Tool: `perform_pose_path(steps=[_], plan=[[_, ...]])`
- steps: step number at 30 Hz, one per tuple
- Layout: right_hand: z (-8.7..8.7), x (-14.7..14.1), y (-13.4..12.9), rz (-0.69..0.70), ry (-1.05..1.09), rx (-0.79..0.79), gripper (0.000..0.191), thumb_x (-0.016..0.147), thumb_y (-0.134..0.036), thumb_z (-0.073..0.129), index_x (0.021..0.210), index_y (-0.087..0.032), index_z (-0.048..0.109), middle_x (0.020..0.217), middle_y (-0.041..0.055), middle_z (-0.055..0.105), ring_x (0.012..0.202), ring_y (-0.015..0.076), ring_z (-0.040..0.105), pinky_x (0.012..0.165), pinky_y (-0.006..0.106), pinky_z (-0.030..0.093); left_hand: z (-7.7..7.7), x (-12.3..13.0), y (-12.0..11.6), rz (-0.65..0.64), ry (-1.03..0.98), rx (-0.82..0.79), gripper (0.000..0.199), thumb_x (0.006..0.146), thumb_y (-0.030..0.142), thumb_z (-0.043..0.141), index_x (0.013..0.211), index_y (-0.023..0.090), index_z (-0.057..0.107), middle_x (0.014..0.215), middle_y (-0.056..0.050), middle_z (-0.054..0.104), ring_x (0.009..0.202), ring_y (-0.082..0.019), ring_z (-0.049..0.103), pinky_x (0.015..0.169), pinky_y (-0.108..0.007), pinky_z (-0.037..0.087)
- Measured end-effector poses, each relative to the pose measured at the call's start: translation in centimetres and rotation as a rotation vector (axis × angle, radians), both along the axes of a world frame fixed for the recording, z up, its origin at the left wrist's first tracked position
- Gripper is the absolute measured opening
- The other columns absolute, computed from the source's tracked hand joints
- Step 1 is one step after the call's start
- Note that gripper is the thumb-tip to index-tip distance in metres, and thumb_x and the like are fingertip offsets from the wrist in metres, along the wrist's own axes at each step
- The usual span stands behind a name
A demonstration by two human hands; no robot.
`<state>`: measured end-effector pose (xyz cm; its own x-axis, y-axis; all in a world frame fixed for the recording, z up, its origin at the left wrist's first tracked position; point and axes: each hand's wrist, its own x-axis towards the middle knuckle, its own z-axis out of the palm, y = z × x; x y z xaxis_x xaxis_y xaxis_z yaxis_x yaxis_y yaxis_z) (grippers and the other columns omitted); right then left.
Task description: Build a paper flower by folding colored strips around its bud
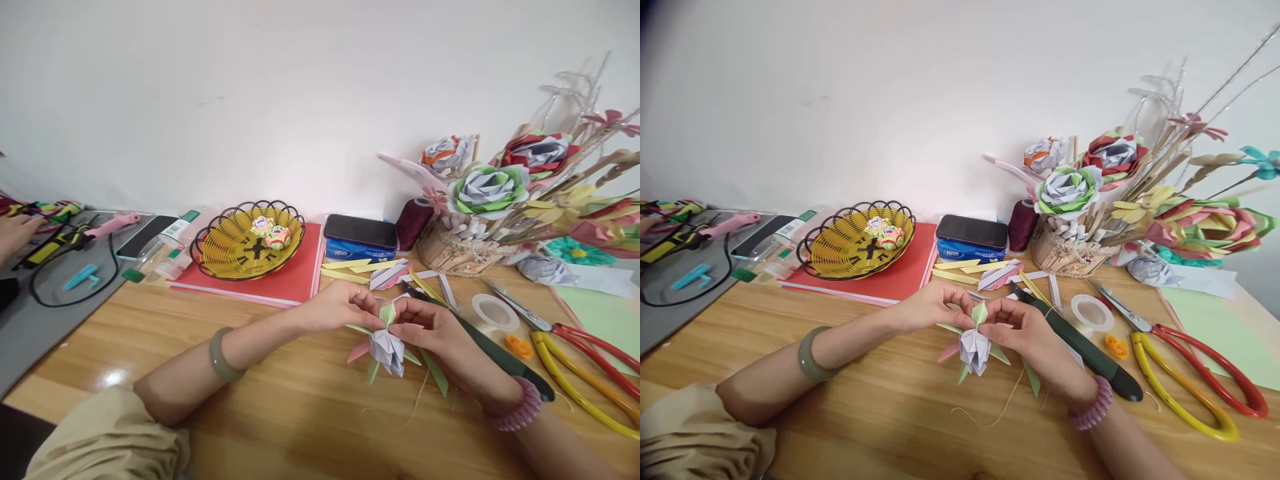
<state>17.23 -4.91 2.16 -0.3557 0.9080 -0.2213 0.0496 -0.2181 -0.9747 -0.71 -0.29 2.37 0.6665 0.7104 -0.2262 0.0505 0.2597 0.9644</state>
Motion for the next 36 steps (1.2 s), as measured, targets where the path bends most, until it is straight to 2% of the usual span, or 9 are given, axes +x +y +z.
perform_pose_path(steps=[10,18,24,31,36], plan=[[-0.2,-0.2,0.0,-0.076,-0.038,0.003,0.016,0.064,-0.028,0.072,0.07,-0.017,0.062,0.066,-0.0022,0.06,0.059,0.0101,0.054,0.058,0.022,0.042,-0.5,0.0,0.3,-0.02,0.012,-0.061,0.016,0.053,0.013,0.072,0.063,0.011,0.06,0.061,0.003,0.059,0.058,-0.007,0.051,0.063,-0.022,0.039],[-0.3,-0.9,0.2,-0.168,-0.099,0.04,0.021,0.059,-0.03,0.071,0.065,-0.017,0.057,0.063,-0.0027,0.058,0.056,0.0104,0.053,0.055,0.023,0.042,-0.6,0.5,0.2,0.086,0.052,-0.061,0.014,0.051,0.01,0.07,0.056,0.011,0.058,0.055,0.004,0.058,0.053,-0.006,0.049,0.058,-0.021,0.038],[-0.5,-1.1,0.1,-0.175,-0.146,0.068,0.018,0.061,-0.03,0.069,0.066,-0.018,0.057,0.064,-0.002,0.058,0.056,0.011,0.054,0.054,0.024,0.043,-0.7,0.6,0.0,0.122,0.065,-0.068,0.012,0.051,0.006,0.067,0.056,0.011,0.057,0.054,0.004,0.058,0.053,-0.006,0.051,0.058,-0.021,0.04],[-1.3,-1.0,0.0,-0.166,-0.194,0.161,0.017,0.067,-0.03,0.066,0.068,-0.017,0.056,0.064,-0.0021,0.057,0.056,0.0106,0.052,0.053,0.023,0.042,-1.3,0.7,-0.2,0.135,0.08,0.01,0.011,0.054,0.009,0.065,0.059,0.011,0.055,0.057,0.002,0.057,0.053,-0.006,0.051,0.055,-0.02,0.04],[-1.5,-1.1,-0.2,-0.163,-0.209,0.251,0.014,0.07,-0.029,0.064,0.072,-0.018,0.056,0.066,-0.0016,0.057,0.058,0.011,0.052,0.053,0.022,0.042,-1.9,0.6,-0.4,0.144,0.098,0.138,0.013,0.056,0.012,0.065,0.062,0.012,0.053,0.061,0.0,0.059,0.057,-0.008,0.053,0.056,-0.02,0.041]])
